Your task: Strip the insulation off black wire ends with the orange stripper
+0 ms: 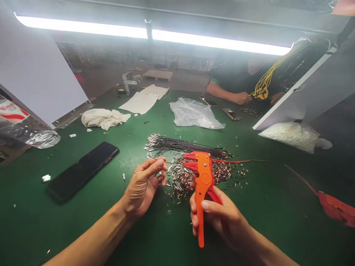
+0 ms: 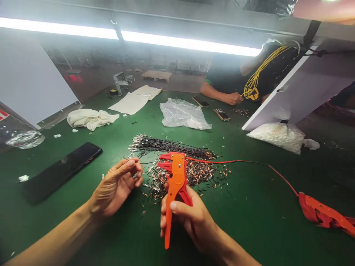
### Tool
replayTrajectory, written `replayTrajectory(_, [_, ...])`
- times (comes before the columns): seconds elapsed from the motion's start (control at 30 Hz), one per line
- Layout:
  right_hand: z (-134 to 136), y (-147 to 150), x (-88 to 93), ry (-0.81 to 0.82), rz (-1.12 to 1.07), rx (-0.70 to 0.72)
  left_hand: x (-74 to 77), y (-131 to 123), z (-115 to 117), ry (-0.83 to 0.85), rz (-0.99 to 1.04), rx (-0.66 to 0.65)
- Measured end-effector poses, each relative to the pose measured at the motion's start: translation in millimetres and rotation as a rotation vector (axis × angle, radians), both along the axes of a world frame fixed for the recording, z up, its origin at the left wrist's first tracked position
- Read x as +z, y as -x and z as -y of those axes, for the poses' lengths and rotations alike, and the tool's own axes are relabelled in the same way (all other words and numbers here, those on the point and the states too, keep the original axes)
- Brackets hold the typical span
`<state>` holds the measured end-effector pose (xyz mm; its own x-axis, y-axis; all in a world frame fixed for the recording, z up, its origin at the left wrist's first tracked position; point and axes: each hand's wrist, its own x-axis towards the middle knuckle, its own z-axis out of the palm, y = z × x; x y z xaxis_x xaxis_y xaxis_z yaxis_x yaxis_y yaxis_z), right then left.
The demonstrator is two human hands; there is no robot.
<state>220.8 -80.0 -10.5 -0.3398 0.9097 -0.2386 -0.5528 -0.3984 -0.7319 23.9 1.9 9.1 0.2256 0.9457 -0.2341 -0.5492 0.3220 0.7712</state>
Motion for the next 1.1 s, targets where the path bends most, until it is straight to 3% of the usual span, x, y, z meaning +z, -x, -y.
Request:
replayTrajectory(0.47, [0.7, -2.4, -15.9, -0.24, 0.145, 0.092, -1.5, -0.3, 2.6, 0.066, 0.015, -0.06])
replayTrajectory(0.9, [3.1, 1.6, -11.6, -0.268, 0.254, 0.121, 1.4, -4.6, 5.5, 0.065, -0.005, -0.086])
replayTrajectory(1.0, [2.9, 0.1, -12.6, -0.253, 0.215, 0.103, 1.8, -4.3, 4.3, 0.035, -0.029, -0.049])
replayTrajectory(1.1, [3.6, -2.5, -12.2, -0.219, 0.207, 0.058, 2.1, -1.9, 4.4, -0.099, -0.188, 0.076])
